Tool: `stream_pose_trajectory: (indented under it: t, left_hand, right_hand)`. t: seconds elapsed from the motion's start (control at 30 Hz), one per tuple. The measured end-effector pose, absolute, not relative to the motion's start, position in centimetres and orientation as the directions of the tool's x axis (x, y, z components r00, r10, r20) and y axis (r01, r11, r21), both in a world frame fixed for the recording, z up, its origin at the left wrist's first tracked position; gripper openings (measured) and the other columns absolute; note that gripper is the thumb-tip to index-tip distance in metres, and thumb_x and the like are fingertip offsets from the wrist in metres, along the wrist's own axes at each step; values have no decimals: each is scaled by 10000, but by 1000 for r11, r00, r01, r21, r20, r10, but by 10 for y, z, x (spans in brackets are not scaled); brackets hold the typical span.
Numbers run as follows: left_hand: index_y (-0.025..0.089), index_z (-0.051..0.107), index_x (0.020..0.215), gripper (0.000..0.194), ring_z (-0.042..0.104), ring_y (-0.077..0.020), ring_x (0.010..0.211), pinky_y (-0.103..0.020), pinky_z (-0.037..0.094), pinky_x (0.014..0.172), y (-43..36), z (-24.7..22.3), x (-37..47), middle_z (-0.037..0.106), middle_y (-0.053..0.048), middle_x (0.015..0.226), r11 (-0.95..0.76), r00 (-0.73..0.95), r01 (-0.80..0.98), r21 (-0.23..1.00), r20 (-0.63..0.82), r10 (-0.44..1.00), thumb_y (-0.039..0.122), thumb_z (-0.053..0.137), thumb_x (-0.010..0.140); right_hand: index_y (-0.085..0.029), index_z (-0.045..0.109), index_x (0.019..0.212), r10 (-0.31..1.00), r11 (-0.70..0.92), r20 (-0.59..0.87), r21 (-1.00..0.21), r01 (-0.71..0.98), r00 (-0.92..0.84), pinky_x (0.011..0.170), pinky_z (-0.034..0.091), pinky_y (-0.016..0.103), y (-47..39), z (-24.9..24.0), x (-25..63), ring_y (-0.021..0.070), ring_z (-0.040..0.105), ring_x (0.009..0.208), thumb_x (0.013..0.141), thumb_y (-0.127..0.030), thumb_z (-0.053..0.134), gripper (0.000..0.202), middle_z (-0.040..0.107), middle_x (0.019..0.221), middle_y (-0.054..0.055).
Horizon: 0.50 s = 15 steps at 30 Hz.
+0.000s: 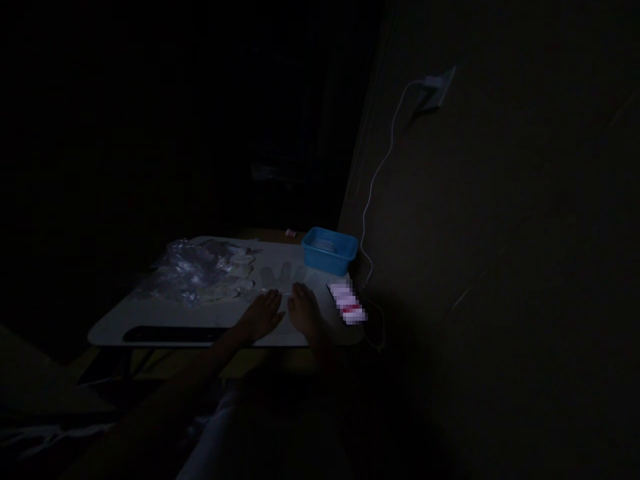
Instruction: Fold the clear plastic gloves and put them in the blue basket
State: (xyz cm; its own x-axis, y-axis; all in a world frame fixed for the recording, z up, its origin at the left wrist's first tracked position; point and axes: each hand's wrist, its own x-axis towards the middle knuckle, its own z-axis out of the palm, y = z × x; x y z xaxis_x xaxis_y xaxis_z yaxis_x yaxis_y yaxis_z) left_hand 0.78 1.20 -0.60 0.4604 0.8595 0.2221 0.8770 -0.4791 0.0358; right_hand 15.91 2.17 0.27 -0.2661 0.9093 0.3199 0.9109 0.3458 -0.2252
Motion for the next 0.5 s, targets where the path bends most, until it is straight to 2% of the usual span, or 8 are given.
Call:
stream_pose_trajectory:
  t: [0.1, 0.23, 0.4, 0.5]
  left_hand:
    - [77, 399, 1276, 526, 277, -255, 1288, -413, 227, 1035, 13, -8, 10, 344, -165, 1372, -494, 469, 868, 62, 231, 853, 363, 301, 845]
    - [83, 390, 1283, 553, 282, -252, 1286, -404, 214, 1041, 13, -9, 9, 349, -162, 1371, -477, 448, 875, 81, 236, 862, 408, 298, 846]
    - [28, 363, 1286, 662, 274, -297, 1283, -429, 222, 1029, 11, -10, 8, 343, -214, 1359, -362, 327, 926, 104, 259, 909, 500, 315, 823]
    - [56, 397, 1263, 605, 290, -301, 1274, -473, 219, 1019, 12, -12, 5, 385, -206, 1337, -344, 289, 927, 148, 303, 908, 479, 273, 848]
  right_hand:
    - [-116, 367, 1311, 900, 391, 275, -165, 905, -338, 1053, 208, 406, 22, 1, 147, 185, 287, 1286, 905, -309, 244, 466, 366, 1373, 109]
    - [-121, 361, 1313, 925, 312, 265, -119, 943, -273, 1045, 186, 460, 18, -1, 157, 206, 272, 1292, 909, -363, 235, 488, 332, 1387, 115]
    - [-121, 384, 1299, 928, 262, 299, -100, 960, -222, 1031, 215, 461, 15, -3, 183, 222, 299, 1280, 908, -371, 249, 483, 354, 1371, 128]
    - [-100, 384, 1297, 925, 242, 324, -109, 964, -196, 1032, 219, 445, 15, -5, 187, 230, 297, 1281, 907, -364, 266, 485, 357, 1367, 145]
